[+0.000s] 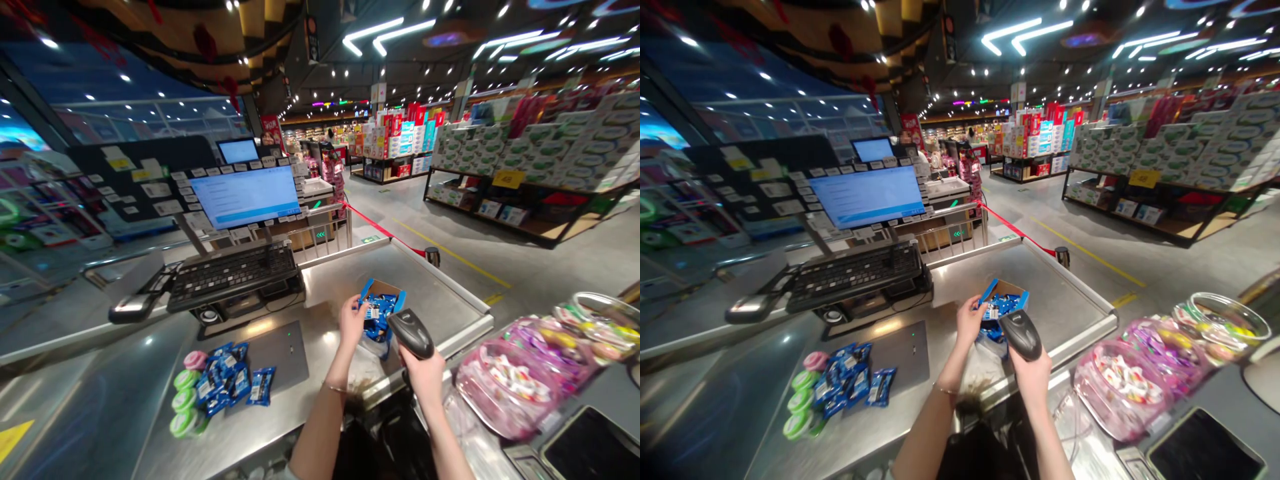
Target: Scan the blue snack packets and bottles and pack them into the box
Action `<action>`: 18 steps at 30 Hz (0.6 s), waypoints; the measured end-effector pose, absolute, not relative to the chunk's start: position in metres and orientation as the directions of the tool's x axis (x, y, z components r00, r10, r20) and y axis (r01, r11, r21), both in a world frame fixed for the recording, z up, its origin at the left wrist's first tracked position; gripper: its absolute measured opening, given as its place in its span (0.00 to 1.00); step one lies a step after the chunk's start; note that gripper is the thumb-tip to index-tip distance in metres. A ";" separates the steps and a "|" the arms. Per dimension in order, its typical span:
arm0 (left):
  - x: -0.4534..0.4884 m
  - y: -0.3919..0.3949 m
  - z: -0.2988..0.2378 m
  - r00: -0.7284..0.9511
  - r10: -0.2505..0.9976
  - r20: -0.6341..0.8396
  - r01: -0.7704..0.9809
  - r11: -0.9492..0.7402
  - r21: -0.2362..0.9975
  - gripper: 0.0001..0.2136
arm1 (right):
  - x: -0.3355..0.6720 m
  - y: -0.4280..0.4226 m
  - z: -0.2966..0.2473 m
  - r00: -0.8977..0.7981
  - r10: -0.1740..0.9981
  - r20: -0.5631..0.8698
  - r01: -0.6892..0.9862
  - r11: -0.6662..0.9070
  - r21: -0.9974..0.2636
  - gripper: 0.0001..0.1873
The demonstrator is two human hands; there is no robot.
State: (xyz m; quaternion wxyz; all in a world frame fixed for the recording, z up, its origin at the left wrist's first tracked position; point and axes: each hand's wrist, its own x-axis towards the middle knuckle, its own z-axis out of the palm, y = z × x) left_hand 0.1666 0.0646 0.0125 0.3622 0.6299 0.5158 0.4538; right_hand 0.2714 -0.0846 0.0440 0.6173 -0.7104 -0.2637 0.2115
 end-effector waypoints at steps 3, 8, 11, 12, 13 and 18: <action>0.137 0.056 0.018 -0.110 0.988 0.104 0.012 -0.103 0.995 0.21 | 0.261 -0.085 0.046 0.708 0.702 0.074 0.168 -0.066 -0.984 0.20; 0.081 0.032 0.021 -0.212 0.977 0.011 -0.244 -0.064 0.968 0.27 | 0.227 -0.087 0.045 0.533 0.840 0.106 0.279 -0.056 -0.959 0.21; 0.050 0.020 0.017 -0.285 0.959 -0.005 -0.269 -0.074 0.960 0.29 | 0.202 -0.089 0.045 0.441 0.889 0.122 0.341 -0.040 -0.939 0.20; 0.040 0.016 0.015 -0.305 0.952 -0.015 -0.268 -0.071 0.961 0.30 | 0.194 -0.090 0.046 0.413 0.902 0.127 0.358 -0.033 -0.933 0.20; 0.031 0.013 0.014 -0.318 0.948 -0.022 -0.266 -0.066 0.962 0.30 | 0.187 -0.091 0.047 0.390 0.912 0.128 0.373 -0.030 -0.927 0.19; -0.006 -0.004 0.008 -0.359 0.933 -0.032 -0.228 -0.054 0.972 0.30 | 0.153 -0.092 0.049 0.280 0.951 0.133 0.442 -0.005 -0.897 0.17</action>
